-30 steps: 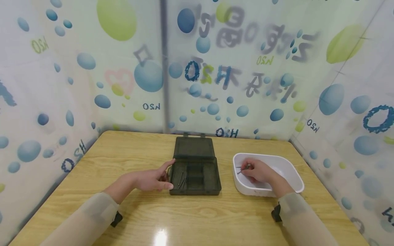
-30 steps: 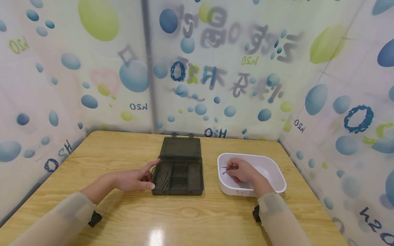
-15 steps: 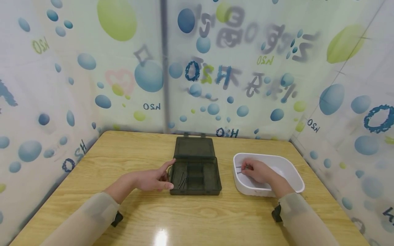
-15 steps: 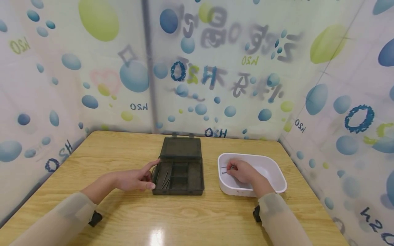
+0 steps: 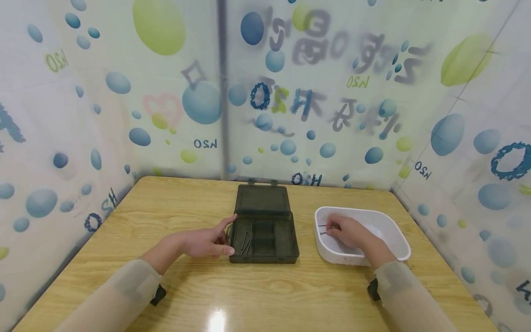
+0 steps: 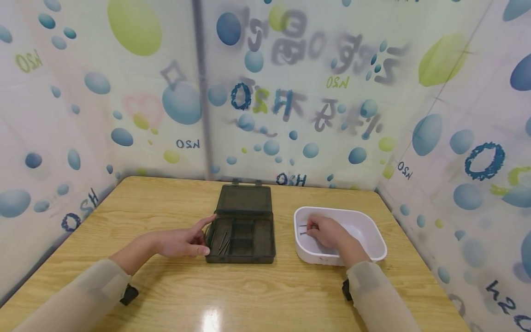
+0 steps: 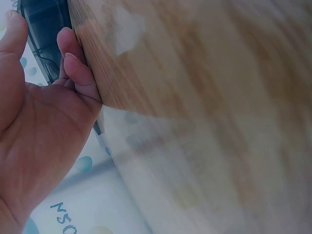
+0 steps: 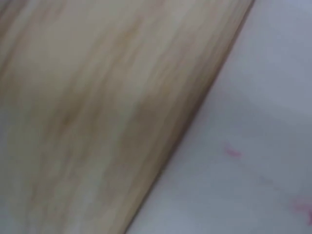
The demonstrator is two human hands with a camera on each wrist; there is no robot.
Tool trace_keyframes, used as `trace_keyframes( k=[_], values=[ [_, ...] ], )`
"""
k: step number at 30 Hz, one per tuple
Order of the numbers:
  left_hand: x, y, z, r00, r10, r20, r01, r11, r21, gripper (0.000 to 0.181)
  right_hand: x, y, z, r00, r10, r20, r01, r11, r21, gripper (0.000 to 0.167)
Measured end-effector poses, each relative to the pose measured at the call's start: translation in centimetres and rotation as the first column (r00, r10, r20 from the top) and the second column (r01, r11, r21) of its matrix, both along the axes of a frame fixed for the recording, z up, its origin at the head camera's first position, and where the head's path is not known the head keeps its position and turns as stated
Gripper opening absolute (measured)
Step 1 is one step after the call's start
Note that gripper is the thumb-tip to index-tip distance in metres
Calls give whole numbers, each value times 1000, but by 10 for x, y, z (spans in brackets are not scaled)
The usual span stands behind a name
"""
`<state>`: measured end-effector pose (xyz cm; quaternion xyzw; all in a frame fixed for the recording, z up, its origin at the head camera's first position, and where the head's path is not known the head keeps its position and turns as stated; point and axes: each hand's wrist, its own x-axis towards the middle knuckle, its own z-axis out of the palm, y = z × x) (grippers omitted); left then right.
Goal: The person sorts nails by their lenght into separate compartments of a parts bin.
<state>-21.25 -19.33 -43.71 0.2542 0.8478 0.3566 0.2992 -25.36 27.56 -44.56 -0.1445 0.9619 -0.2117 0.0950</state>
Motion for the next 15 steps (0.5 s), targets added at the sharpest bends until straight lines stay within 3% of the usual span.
trace_keyframes(
  k=[7,15],
  values=[
    [0,-1,-1,1000,-1,-5,1,1000,-4,108,-3,4,-2,999,-37,-24,38,999,25,8],
    [1,0,0,1000,19,12,-19,1000,-2,109,-2,7,7,998,-39,-54,37,999,-37,8]
  ],
)
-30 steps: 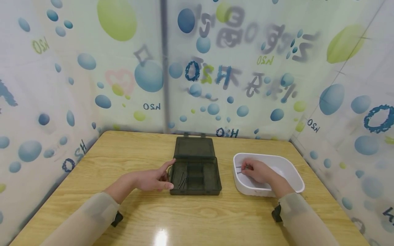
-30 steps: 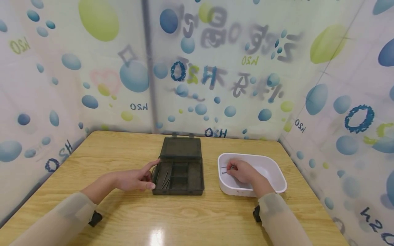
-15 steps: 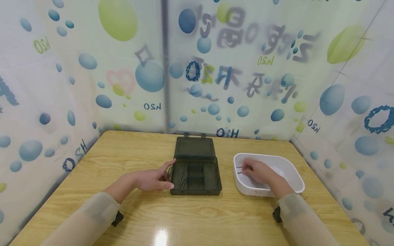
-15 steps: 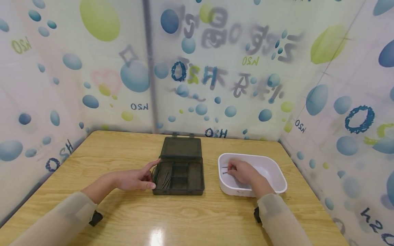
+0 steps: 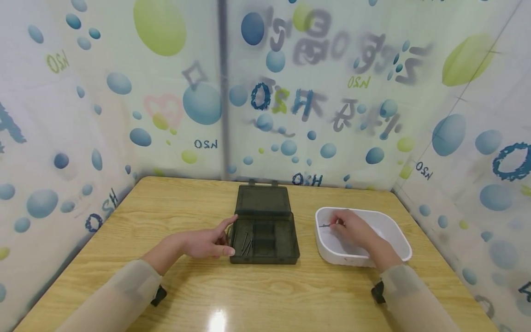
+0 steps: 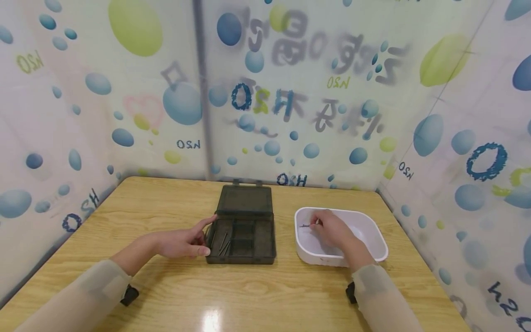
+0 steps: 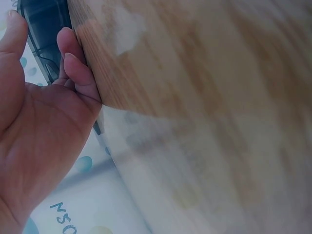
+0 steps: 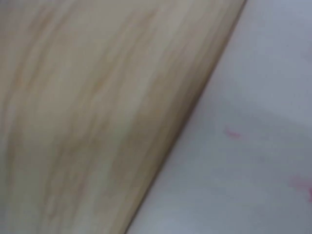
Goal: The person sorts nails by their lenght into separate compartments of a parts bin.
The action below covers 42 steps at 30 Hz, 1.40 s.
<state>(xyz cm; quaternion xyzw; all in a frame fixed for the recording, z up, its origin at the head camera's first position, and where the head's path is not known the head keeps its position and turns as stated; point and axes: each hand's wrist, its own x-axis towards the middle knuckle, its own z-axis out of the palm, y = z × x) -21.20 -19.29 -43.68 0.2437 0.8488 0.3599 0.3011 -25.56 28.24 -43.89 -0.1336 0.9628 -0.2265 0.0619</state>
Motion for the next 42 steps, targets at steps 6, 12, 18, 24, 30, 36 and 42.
trace_keyframes(
  k=[6,12,18,24,30,36,42],
  values=[
    [-1,-1,0,1000,-8,-2,8,1000,9,108,8,0,7,999,-47,-12,46,994,-104,17],
    [-1,-1,-1,1000,-5,0,5,1000,6,108,17,-11,15,997,-62,-38,50,964,-260,27],
    [0,-1,-1,1000,2,4,-2,1000,7,107,28,-33,27,999,-36,-10,29,909,-417,29],
    [0,-2,-2,1000,-5,-2,6,1000,11,107,31,-59,35,1000,22,22,-8,856,-517,28],
    [-1,-1,-3,1000,-2,4,2,1000,15,108,32,-85,37,996,82,47,-40,818,-574,30],
    [-1,0,-3,1000,4,12,-4,1000,13,108,33,-111,36,990,129,57,-72,811,-581,24],
    [-1,0,-3,1000,3,9,-3,1000,6,108,32,-136,34,979,176,101,-76,781,-620,20]
  ],
)
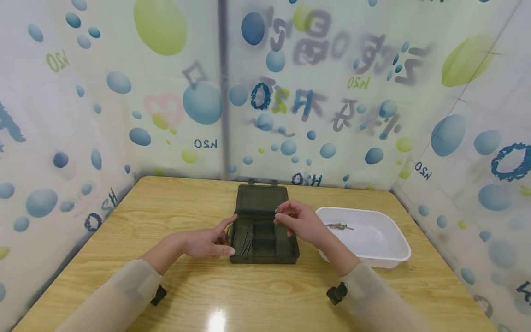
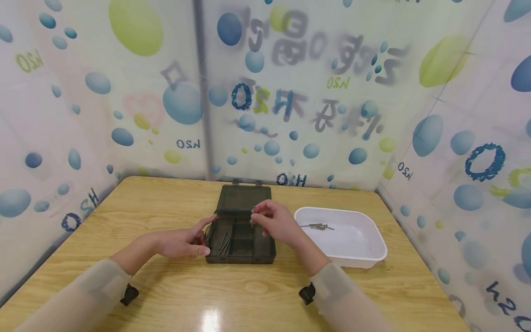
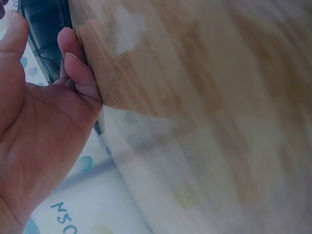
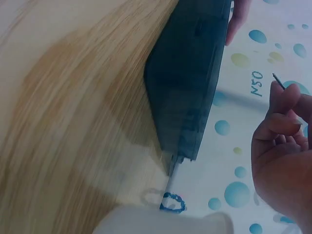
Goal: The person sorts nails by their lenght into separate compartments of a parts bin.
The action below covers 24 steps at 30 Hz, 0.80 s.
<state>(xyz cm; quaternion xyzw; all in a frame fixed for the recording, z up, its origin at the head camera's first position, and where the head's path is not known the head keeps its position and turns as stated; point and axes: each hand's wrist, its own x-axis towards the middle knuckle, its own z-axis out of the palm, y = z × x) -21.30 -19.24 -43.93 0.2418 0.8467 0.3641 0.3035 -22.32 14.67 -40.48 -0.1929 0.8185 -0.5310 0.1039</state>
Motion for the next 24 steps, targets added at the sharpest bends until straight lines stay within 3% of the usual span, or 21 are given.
trace_keyframes(
  k=[5,11,18,24],
  values=[
    [-1,0,-1,1000,-1,-6,1,1000,-4,107,-3,-18,-3,999,22,34,-21,999,-32,21],
    [-2,0,0,1000,-3,-5,3,1000,-3,107,-4,-38,-10,998,49,50,-50,999,5,19],
    [-1,0,1,1000,-4,-4,4,1000,-7,108,0,-55,-21,993,73,95,-76,997,27,19],
    [-1,-1,1,1000,1,0,-1,1000,-8,107,4,-64,-21,990,90,106,-94,995,39,16]
  ],
)
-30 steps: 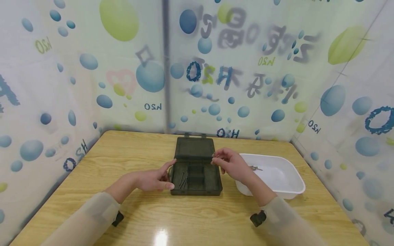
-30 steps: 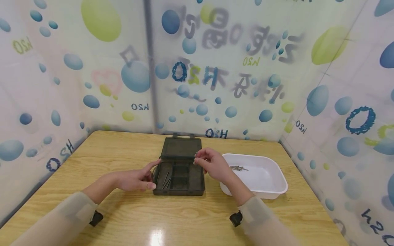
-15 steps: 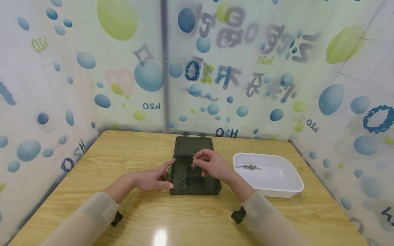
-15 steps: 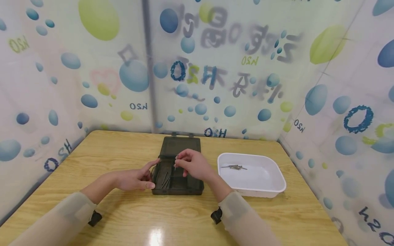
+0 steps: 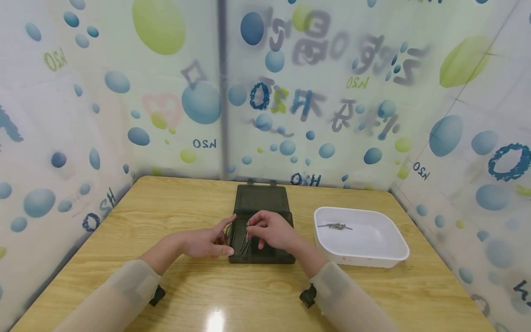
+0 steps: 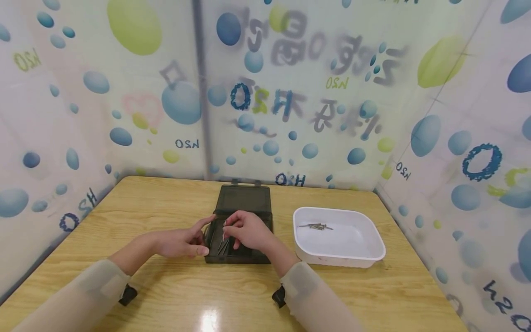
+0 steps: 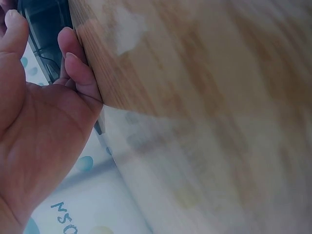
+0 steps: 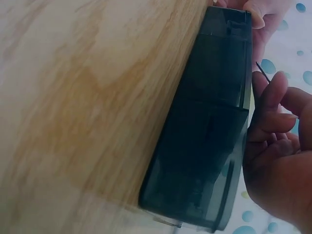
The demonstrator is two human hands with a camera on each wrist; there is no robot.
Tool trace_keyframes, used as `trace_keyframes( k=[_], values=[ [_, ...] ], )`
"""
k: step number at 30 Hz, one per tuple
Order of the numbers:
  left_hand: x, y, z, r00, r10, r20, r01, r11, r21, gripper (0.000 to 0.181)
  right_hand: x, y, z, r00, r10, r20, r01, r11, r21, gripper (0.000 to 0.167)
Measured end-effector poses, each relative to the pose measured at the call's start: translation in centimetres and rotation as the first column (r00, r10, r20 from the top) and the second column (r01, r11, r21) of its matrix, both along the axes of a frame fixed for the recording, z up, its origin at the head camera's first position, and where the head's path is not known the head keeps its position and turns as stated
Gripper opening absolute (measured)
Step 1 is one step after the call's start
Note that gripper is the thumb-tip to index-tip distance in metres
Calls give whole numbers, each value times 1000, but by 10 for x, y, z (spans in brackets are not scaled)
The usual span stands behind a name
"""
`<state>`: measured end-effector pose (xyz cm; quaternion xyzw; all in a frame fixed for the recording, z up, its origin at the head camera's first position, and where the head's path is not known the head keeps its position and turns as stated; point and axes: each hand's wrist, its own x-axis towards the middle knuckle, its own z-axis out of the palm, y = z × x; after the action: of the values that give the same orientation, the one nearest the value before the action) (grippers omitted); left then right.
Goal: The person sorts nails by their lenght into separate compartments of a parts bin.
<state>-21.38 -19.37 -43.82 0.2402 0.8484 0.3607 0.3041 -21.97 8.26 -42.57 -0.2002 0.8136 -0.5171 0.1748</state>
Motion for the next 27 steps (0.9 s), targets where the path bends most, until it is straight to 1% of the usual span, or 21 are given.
trace_keyframes(
  k=[6,10,13,17,20,24,27],
  values=[
    [0,0,0,1000,2,-1,-2,1000,2,108,0,1,-1,1000,-1,-2,1,1000,16,17],
    [1,0,0,1000,-3,-3,3,1000,8,108,-2,8,-4,999,-7,-41,8,1000,30,18],
    [1,1,0,1000,-4,-5,4,1000,12,109,-3,20,-1,998,-6,-66,7,1000,16,19],
    [1,1,0,1000,-4,-6,5,1000,15,109,-4,46,10,999,-9,-50,9,1000,-4,21],
    [1,1,0,1000,-8,-4,8,1000,19,109,-6,71,19,999,-27,-45,28,999,20,24],
    [2,1,0,1000,-12,-6,12,1000,20,109,-12,108,26,996,-69,-53,70,997,32,27],
    [2,0,0,1000,-13,-8,13,1000,17,109,-18,137,28,992,-113,-62,115,993,26,28]
  ],
)
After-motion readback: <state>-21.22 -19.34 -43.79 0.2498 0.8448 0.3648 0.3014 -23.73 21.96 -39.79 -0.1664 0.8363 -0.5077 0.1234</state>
